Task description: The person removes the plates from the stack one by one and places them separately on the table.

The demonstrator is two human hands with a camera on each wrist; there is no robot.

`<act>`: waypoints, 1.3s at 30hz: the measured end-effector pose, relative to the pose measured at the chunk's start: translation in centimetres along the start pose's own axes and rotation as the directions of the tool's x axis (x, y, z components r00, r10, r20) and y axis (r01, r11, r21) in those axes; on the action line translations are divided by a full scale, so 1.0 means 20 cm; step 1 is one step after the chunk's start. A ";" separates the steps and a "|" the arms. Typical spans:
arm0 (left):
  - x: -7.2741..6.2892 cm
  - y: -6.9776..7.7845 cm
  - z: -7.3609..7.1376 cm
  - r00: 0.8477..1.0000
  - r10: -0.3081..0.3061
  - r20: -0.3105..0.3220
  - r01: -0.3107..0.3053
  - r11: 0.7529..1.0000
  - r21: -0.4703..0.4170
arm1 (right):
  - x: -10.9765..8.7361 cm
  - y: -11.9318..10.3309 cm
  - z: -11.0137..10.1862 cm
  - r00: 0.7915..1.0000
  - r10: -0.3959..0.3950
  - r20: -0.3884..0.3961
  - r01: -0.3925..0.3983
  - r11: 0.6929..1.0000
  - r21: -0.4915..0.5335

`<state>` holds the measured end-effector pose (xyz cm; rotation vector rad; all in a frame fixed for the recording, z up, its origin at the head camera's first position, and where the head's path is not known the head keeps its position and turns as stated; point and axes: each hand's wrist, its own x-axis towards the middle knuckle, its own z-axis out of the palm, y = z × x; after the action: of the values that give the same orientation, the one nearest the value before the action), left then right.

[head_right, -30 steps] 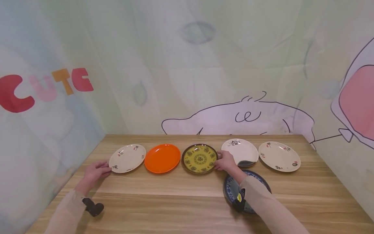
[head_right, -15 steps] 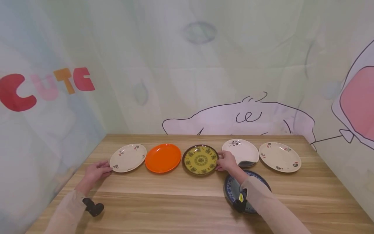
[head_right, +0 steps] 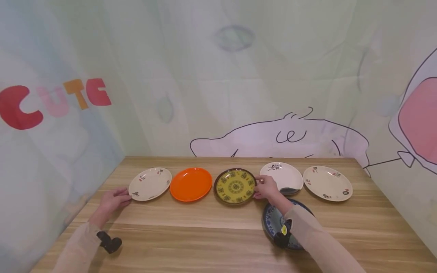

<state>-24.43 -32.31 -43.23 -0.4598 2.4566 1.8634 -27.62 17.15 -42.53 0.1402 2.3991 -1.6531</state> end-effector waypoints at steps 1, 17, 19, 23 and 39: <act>0.00 0.00 0.00 1.000 0.003 0.001 -0.003 1.000 -0.006 | 0.00 -0.01 0.00 1.000 0.001 -0.002 -0.001 1.000 0.000; -0.01 0.01 0.01 1.000 -0.009 0.013 0.009 1.000 -0.003 | 0.04 -0.04 0.00 0.999 -0.016 -0.028 0.018 0.998 0.061; -0.01 0.02 0.01 1.000 -0.008 0.016 0.008 1.000 -0.007 | 0.04 -0.04 0.00 0.999 -0.011 -0.036 0.013 0.997 0.078; -0.01 0.01 0.01 1.000 -0.010 0.012 0.010 1.000 0.004 | 0.05 -0.05 0.01 0.999 0.004 -0.052 0.001 0.996 0.093; 0.00 0.01 0.01 1.000 -0.022 0.000 0.022 1.000 0.010 | 0.08 -0.02 0.07 0.995 0.042 -0.086 -0.030 0.989 0.142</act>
<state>-24.46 -32.09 -43.16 -0.4846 2.4487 1.8425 -29.02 15.61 -42.95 0.2845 2.3265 -1.8355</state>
